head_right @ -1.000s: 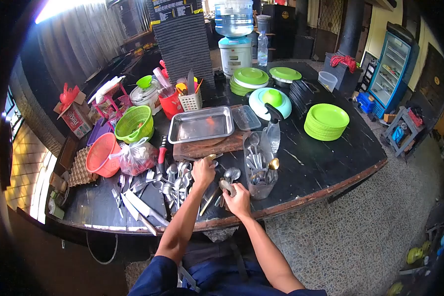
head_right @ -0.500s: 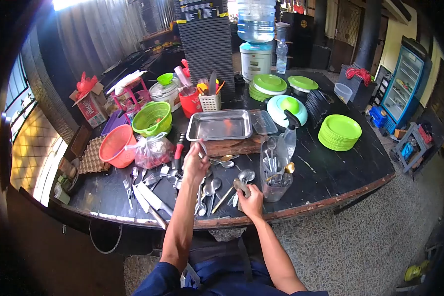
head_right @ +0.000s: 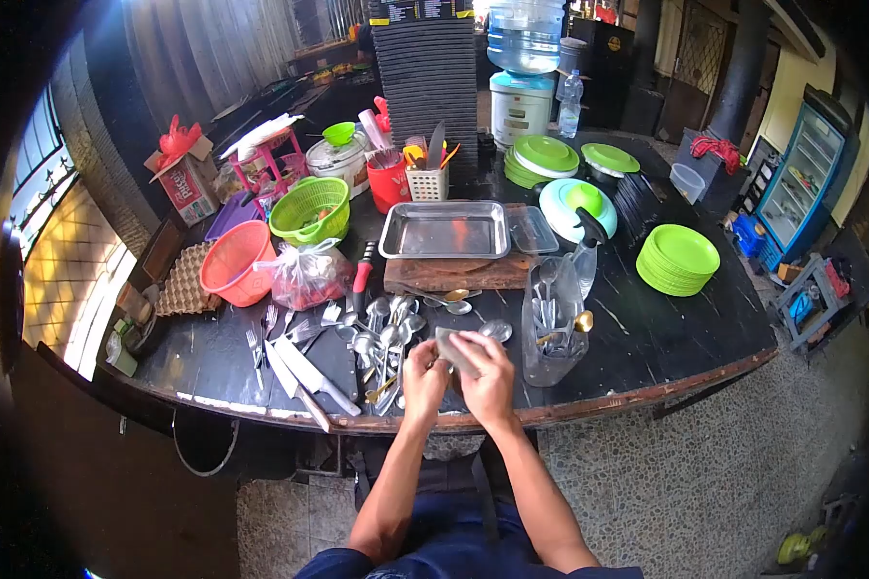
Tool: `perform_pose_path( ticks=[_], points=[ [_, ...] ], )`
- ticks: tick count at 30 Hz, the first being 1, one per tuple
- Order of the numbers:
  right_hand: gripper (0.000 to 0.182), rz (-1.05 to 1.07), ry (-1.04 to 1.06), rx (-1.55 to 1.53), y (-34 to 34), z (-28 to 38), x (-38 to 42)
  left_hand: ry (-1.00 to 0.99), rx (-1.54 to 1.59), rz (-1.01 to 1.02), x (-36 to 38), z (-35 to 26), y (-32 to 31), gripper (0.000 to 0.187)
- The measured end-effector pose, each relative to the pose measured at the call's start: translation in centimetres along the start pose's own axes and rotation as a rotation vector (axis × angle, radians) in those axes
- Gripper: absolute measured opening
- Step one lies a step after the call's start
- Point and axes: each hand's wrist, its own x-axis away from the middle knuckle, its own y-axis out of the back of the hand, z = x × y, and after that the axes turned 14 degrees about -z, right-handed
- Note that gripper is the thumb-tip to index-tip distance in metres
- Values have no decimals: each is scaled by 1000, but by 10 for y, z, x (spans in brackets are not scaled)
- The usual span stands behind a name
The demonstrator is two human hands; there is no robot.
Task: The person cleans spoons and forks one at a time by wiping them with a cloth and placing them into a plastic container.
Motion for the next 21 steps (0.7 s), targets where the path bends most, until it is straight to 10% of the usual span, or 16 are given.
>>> perform_pose_path(
  ticks=[9, 21],
  points=[
    [44, 193, -36, 50, 3, 15, 24, -1, -221, -20, 10, -33, 1, 59],
    [30, 110, -540, -223, 21, -3, 6, 441, 325, 216, -7, -27, 22, 34]
  ],
)
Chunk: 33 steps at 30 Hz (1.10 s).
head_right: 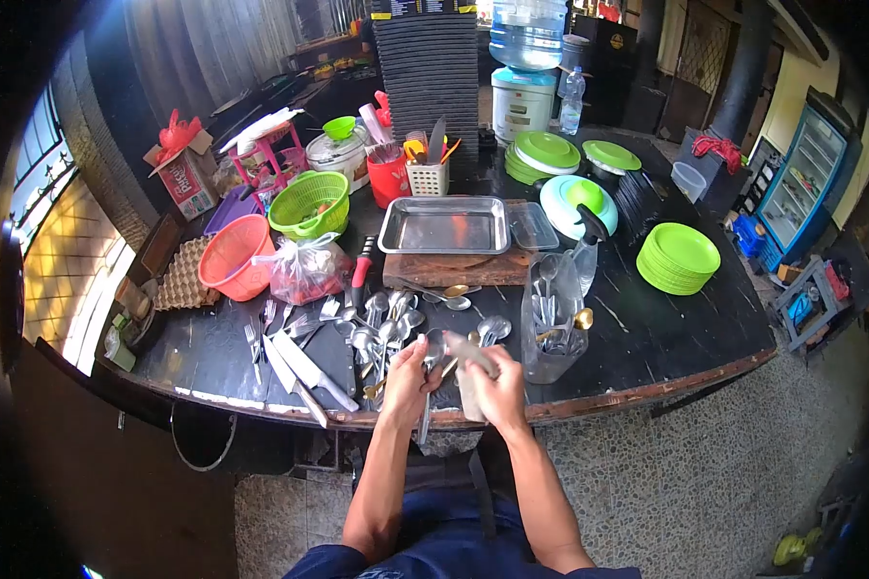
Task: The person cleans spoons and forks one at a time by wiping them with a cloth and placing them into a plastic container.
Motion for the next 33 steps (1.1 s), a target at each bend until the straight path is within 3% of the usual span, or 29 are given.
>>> perform_pose_path(
  ticks=[2, 4, 6, 8, 10, 11, 14, 15, 16, 17, 18, 19, 21, 25, 27, 32, 33],
  points=[
    [32, -62, 114, 44, -1, 14, 1, -57, -30, -61, 3, 0, -6, 31],
    [35, -152, 379, 115, -10, 43, 7, 15, 25, -61, 9, 3, -13, 35],
    [54, -36, 645, 361, -13, 15, 4, 2, -35, -62, 9, 16, -14, 38],
    [73, 16, 574, 451, -13, 14, 12, -368, -584, -117, 29, 6, -30, 50],
    [72, 23, 586, 439, -15, 15, 12, -597, -695, -124, 36, 4, -39, 53],
    [64, -15, 566, 420, -16, 16, 13, -454, -783, -64, 40, 0, -38, 51],
    [56, -29, 453, 405, -19, 19, 16, -578, -629, 33, 42, 7, -40, 53],
    [49, -21, 433, 379, -21, 9, 16, -441, -718, 138, 29, 14, -28, 60],
    [42, -14, 415, 354, -22, 8, 15, -443, -718, 139, 27, 20, -27, 60],
    [29, -57, 408, 264, -25, 8, 18, -409, -540, 133, 26, 27, -28, 61],
    [29, -57, 410, 262, -27, 6, 20, -371, -365, 125, 26, 27, -29, 63],
    [25, -71, 302, 203, -28, 2, 23, -295, -304, 195, 25, 25, -26, 69],
    [20, -100, 173, 81, -33, -4, 26, -334, -334, 178, 24, 20, -24, 69],
    [23, -12, 29, -35, -33, -18, 31, -465, -454, 134, 29, 11, -25, 71],
    [28, 11, -93, -269, -35, -19, 33, -537, -512, 109, 29, 7, -25, 74],
    [29, -1, -44, -160, -33, -10, 29, -588, -435, 192, 13, 18, -12, 68],
    [27, 4, -31, -9, -30, 3, 28, -560, -373, 179, 16, 16, -14, 65]
  ],
)
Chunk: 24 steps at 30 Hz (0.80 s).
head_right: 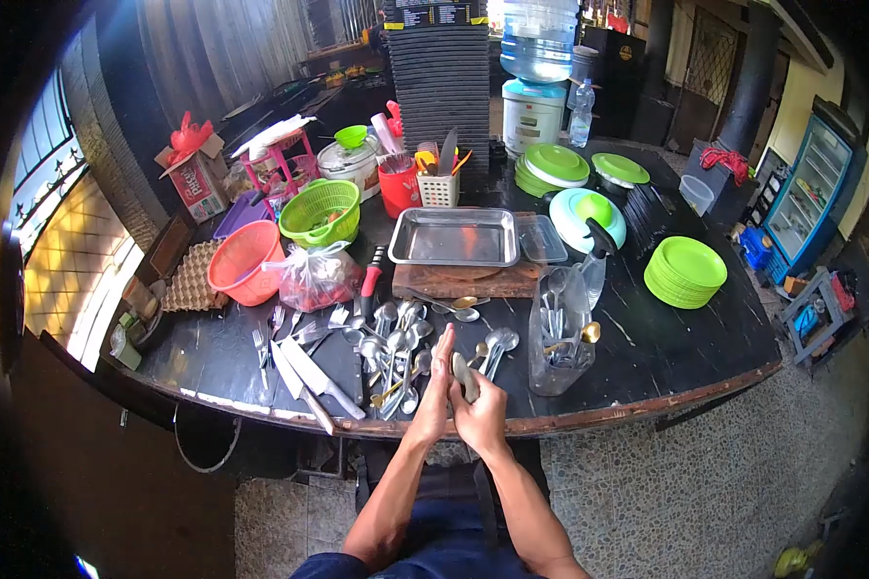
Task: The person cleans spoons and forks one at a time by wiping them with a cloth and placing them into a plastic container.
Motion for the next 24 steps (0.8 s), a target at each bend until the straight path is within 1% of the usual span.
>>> perform_pose_path(
  ticks=[1, 2, 4, 5, 7, 8, 9, 11, 13, 14, 15, 17, 19, 21, 22, 23, 24],
  points=[
    [25, 2, 10, 152, 2, 7, 0, 29, 59, -25, 1, -3, 0, 63],
    [25, 2, 9, 151, 1, 4, 0, 30, 58, -25, 1, 2, -2, 63],
    [23, -68, 81, 37, -2, -2, -3, 155, 240, -261, -1, 12, -9, 46],
    [23, -66, 84, 35, -2, -4, -4, 181, 324, -423, -1, 17, -13, 29],
    [22, -83, 28, -118, -1, -4, -6, 345, 291, -225, -1, 10, -1, 31],
    [22, -31, -58, -226, 1, -4, -8, 342, 291, -226, -2, 7, 1, 31],
    [22, -31, -57, -228, 4, -4, -10, 340, 303, -244, -2, 2, 2, 30],
    [24, 121, -321, -328, 11, -4, -10, 348, 316, -259, 1, 3, 1, 29],
    [25, 122, -221, -233, 9, 1, -6, 244, 439, -317, -2, 4, -3, 30],
    [27, 115, -117, -191, 6, -9, -4, 257, 454, -361, 0, 4, -5, 32],
    [28, 107, -13, -149, 4, -14, -1, 258, 455, -358, 0, 2, -5, 32],
    [30, 122, -53, -129, 6, -22, 1, 316, 487, -403, 0, -1, -4, 34],
    [29, 143, -43, -64, 8, -14, 4, 320, 494, -383, -2, 3, 0, 36],
    [27, 154, -65, -83, 9, -7, 5, 420, 549, -327, -2, 0, 5, 37],
    [27, 189, -63, -30, 10, -7, 6, 480, 520, -375, -2, -6, 4, 38],
    [28, 225, -61, 25, 10, -7, 8, 481, 520, -374, -3, -9, 3, 38],
    [28, 221, -56, -8, 10, -10, 9, 487, 513, -390, -4, -10, 3, 39]
  ],
)
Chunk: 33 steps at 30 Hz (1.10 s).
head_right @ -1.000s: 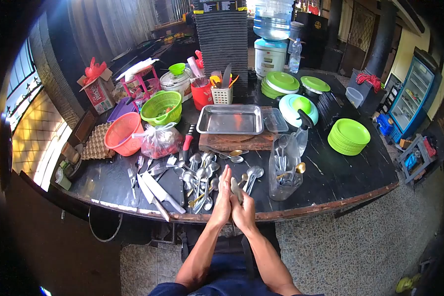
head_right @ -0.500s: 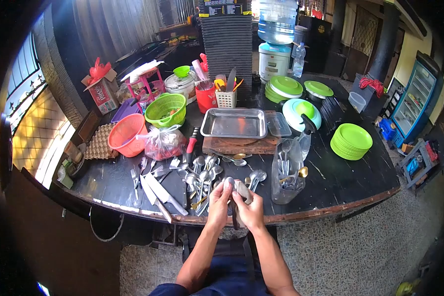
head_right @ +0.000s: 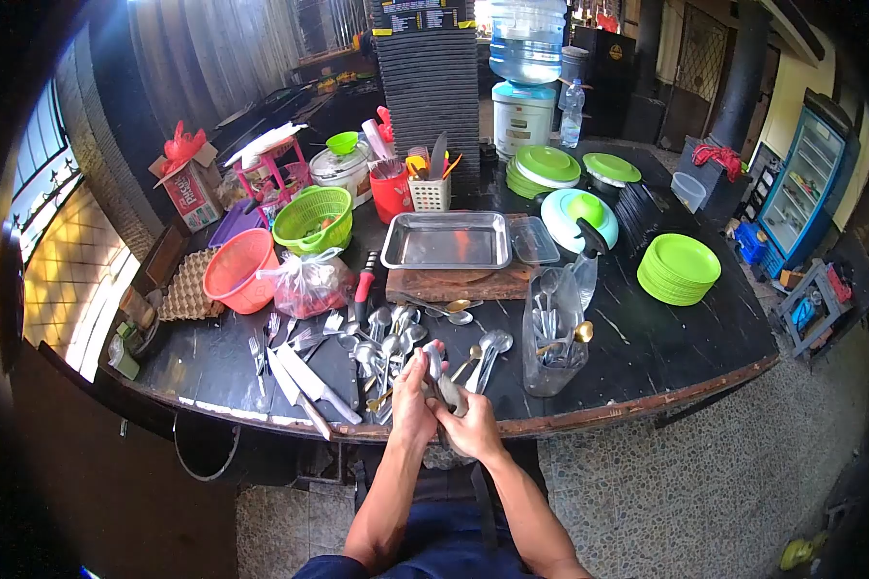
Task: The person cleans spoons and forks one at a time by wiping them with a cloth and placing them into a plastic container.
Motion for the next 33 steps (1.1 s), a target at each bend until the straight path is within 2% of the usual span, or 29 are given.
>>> perform_pose_path(
  ticks=[5, 6, 7, 9, 11, 13, 18, 21, 22, 23, 25, 27, 28, 29, 31, 32, 33],
  points=[
    [25, 37, -12, 30, 6, 3, 1, 33, 46, -17, -16, 2, 13, 39],
    [23, 29, -24, 21, 7, 4, 1, 30, 98, -26, -15, 1, 10, 31],
    [23, 29, -24, 20, 7, 2, 1, 30, 98, -25, -16, 1, 11, 31],
    [19, -25, -197, -156, 7, -5, -1, 13, -87, 40, -17, -1, 12, 19],
    [17, -65, -196, -258, 5, -7, -4, -5, -192, 92, -12, -1, 9, 10],
    [17, -79, -256, -215, 8, 0, -5, -26, -167, 73, -15, 3, 12, 12],
    [28, 38, -237, -41, 11, -2, 13, -40, 0, -97, -20, -8, 14, 20],
    [28, 121, -184, -121, 15, -20, 18, -36, 154, -132, -24, -20, 21, 21],
    [26, 111, -165, -133, 18, -18, 17, -59, 139, -120, -30, -21, 30, 21],
    [25, 14, -202, -37, 22, -36, 14, -81, 122, -107, -35, -21, 37, 20],
    [25, -272, -123, -59, 21, -13, 3, -77, 104, -170, -27, -25, 29, 17],
    [26, -445, 103, 63, 20, -4, -12, -75, -62, 4, -36, -9, 39, 12],
    [30, -460, 309, 155, 18, 11, -19, -101, -91, 43, -24, -10, 26, 8],
    [37, -473, 518, 248, 17, 25, -24, -26, -186, 94, -14, -11, 17, 18],
    [51, -281, 748, 552, 21, 37, -29, 16, -264, 228, 3, -8, 1, 32],
    [61, -235, 825, 612, 18, 31, -34, 43, -212, 221, 8, -1, -4, 36],
    [61, -237, 829, 612, 18, 26, -38, 67, -162, 214, 13, 1, -8, 40]
  ],
)
